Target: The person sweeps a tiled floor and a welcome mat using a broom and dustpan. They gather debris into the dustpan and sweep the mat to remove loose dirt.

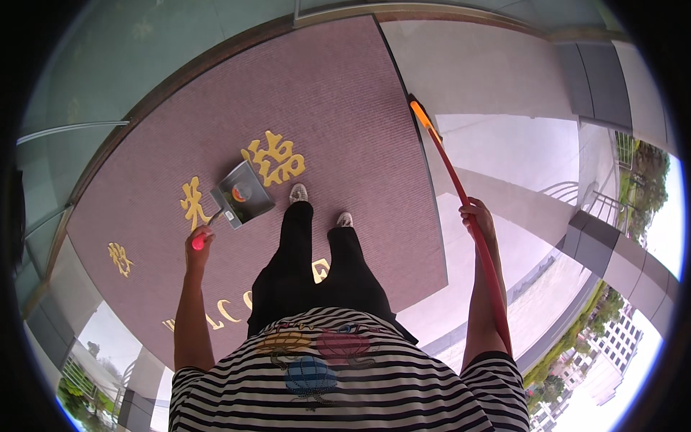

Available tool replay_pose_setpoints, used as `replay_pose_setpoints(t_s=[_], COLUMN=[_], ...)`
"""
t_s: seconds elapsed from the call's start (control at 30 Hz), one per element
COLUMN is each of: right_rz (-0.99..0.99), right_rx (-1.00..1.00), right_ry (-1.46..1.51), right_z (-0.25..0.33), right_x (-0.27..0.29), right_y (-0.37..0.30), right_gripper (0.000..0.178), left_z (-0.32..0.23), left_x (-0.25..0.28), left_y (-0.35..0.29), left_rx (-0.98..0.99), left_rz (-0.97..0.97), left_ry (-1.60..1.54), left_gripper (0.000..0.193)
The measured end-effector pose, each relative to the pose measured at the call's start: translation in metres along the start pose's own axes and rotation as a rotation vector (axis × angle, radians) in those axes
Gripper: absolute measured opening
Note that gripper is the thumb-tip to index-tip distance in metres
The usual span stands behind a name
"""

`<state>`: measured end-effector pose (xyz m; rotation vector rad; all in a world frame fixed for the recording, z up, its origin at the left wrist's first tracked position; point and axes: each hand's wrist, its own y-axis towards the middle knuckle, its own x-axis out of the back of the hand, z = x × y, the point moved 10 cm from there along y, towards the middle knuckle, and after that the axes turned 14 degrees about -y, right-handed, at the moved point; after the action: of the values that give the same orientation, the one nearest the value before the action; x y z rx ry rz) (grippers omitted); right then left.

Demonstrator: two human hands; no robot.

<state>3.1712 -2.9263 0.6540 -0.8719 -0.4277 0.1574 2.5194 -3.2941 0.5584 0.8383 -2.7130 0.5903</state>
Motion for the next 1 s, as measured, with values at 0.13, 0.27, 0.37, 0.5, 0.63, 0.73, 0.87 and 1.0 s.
replay_pose_setpoints(t_s=[0.13, 0.27, 0.37, 0.5, 0.63, 0.73, 0.87, 1.0], right_rz=[0.107, 0.486, 0.714, 0.844, 0.736, 0.486, 0.196, -0.026], right_rx=[-0.061, -0.180, -0.254, -0.175, -0.031, 0.032, 0.108, 0.079], right_ry=[-0.048, 0.116, 0.145, 0.068, 0.012, -0.115, -0.251, -0.359], right_z=[-0.056, -0.096, -0.116, -0.127, -0.127, -0.118, -0.128, -0.158], right_x=[-0.042, -0.169, -0.210, -0.187, -0.100, -0.016, 0.084, 0.139], right_y=[-0.003, -0.098, -0.156, -0.182, -0.178, -0.162, -0.113, -0.071], right_gripper=[0.042, 0.055, 0.057, 0.059, 0.060, 0.058, 0.055, 0.050], left_z=[-0.006, 0.020, 0.016, 0.008, -0.001, -0.001, 0.013, 0.031], left_x=[-0.014, -0.012, -0.013, -0.025, -0.022, -0.025, -0.040, -0.056], left_y=[-0.014, -0.019, -0.016, -0.041, -0.088, -0.123, -0.163, -0.187], left_rx=[-0.089, -0.027, -0.056, -0.071, -0.043, -0.086, 0.018, 0.069], left_rz=[-0.026, -0.062, -0.064, 0.001, -0.082, -0.099, -0.145, -0.165], left_ry=[0.049, 0.050, 0.035, 0.096, 0.042, -0.026, -0.114, -0.102], left_gripper=[0.019, 0.017, 0.015, 0.015, 0.016, 0.016, 0.015, 0.016])
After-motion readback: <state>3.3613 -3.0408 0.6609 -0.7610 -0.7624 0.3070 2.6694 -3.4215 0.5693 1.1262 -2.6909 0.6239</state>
